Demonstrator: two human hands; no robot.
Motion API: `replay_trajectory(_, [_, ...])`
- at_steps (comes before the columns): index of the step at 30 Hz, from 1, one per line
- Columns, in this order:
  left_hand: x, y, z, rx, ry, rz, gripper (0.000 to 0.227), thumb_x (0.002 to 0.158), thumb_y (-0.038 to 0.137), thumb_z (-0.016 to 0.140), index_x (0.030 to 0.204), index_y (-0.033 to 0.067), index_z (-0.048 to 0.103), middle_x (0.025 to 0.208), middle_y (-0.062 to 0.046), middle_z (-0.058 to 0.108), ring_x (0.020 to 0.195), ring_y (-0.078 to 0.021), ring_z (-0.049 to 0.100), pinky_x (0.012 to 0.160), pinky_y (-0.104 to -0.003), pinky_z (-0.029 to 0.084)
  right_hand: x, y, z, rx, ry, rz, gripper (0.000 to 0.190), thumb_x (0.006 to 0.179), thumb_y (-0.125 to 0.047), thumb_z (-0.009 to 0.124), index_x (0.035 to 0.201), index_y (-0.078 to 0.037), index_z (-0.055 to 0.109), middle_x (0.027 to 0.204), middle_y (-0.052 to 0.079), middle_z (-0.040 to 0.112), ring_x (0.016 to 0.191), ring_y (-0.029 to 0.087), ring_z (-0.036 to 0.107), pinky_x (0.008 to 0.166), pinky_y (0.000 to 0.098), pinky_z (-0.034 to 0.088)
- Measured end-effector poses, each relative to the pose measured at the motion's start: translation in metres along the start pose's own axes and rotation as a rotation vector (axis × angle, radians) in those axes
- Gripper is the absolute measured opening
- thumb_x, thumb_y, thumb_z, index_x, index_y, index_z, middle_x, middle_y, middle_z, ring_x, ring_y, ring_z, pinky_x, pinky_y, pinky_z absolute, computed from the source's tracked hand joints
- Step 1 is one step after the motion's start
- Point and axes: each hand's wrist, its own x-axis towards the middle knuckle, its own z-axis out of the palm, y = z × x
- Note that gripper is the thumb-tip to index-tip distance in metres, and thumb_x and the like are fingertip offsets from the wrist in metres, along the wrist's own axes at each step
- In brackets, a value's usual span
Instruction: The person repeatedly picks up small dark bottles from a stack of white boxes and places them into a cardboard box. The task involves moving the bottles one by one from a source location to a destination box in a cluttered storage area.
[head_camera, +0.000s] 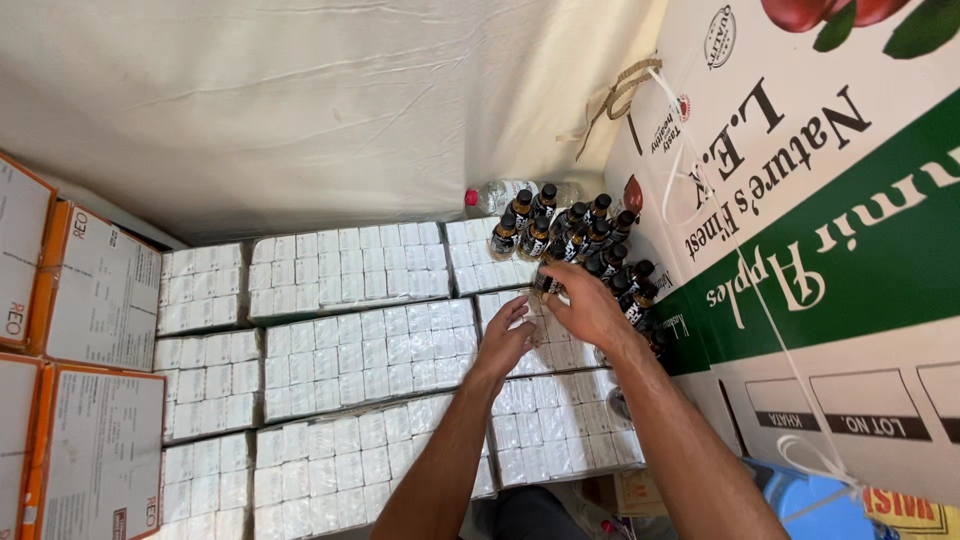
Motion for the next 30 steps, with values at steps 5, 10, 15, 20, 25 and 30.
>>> replay_trajectory(5, [0.038, -0.024, 0.005, -0.026, 0.036, -0.002, 0.071, 0.09, 0.01, 0.061, 0.158, 0.0166, 0.043, 0.16, -0.02, 0.041, 0.143, -0.041, 0.046, 0.105, -0.054, 0.048, 0.035, 0.001, -0.01, -0.058, 0.006, -0.004, 0.047, 0.103, -0.012, 0.057, 0.149, -0.01, 0.052, 0.154, 0.024, 0.043, 0.14, 0.054, 0.044, 0.106, 0.0665, 0.05])
replay_trajectory(10, [0.051, -0.038, 0.009, -0.158, 0.081, -0.081, 0.074, 0.088, 0.015, 0.065, 0.159, 0.018, 0.043, 0.162, -0.011, 0.042, 0.134, -0.0273, 0.054, 0.101, -0.048, 0.051, 0.05, 0.029, 0.01, -0.02, -0.035, 0.068, 0.044, 0.103, -0.015, 0.055, 0.147, -0.007, 0.054, 0.146, 0.025, 0.045, 0.13, 0.049, 0.055, 0.101, 0.065, 0.056])
replay_trajectory(15, [0.047, -0.044, 0.007, -0.322, 0.073, -0.145, 0.065, 0.094, 0.018, 0.066, 0.156, 0.0166, 0.047, 0.154, -0.004, 0.05, 0.128, -0.0227, 0.057, 0.101, -0.046, 0.052, 0.043, 0.044, 0.026, -0.042, -0.037, 0.058, 0.019, 0.095, -0.025, 0.071, 0.114, -0.027, 0.075, 0.122, 0.008, 0.06, 0.118, 0.039, 0.065, 0.098, 0.0572, 0.055])
replay_trajectory(20, [0.016, -0.012, 0.01, -0.313, 0.123, -0.115, 0.056, 0.095, 0.021, 0.065, 0.15, 0.0218, 0.056, 0.144, -0.002, 0.051, 0.126, -0.0214, 0.053, 0.106, -0.05, 0.047, 0.014, -0.003, -0.011, 0.086, 0.078, 0.019, 0.021, 0.092, -0.024, 0.077, 0.112, -0.017, 0.078, 0.107, 0.016, 0.071, 0.098, 0.037, 0.072, 0.086, 0.0503, 0.058])
replay_trajectory(25, [-0.023, 0.006, -0.003, -0.524, 0.175, -0.054, 0.046, 0.103, 0.026, 0.059, 0.148, 0.0204, 0.058, 0.131, -0.006, 0.057, 0.114, -0.0212, 0.06, 0.104, -0.048, 0.052, -0.006, -0.03, -0.021, 0.217, 0.143, 0.062, 0.029, 0.084, -0.035, 0.085, 0.109, -0.022, 0.08, 0.092, 0.01, 0.078, 0.079, 0.026, 0.074, 0.069, 0.0393, 0.057])
replay_trajectory(30, [-0.07, 0.022, -0.013, -0.698, 0.121, 0.106, 0.045, 0.099, 0.018, 0.07, 0.142, 0.0086, 0.062, 0.121, -0.015, 0.069, 0.104, -0.0278, 0.073, 0.096, -0.044, 0.061, -0.014, -0.06, -0.012, 0.505, 0.213, -0.016, 0.021, 0.085, -0.028, 0.087, 0.103, -0.019, 0.081, 0.08, 0.002, 0.076, 0.062, 0.007, 0.057, 0.055, 0.0232, 0.049])
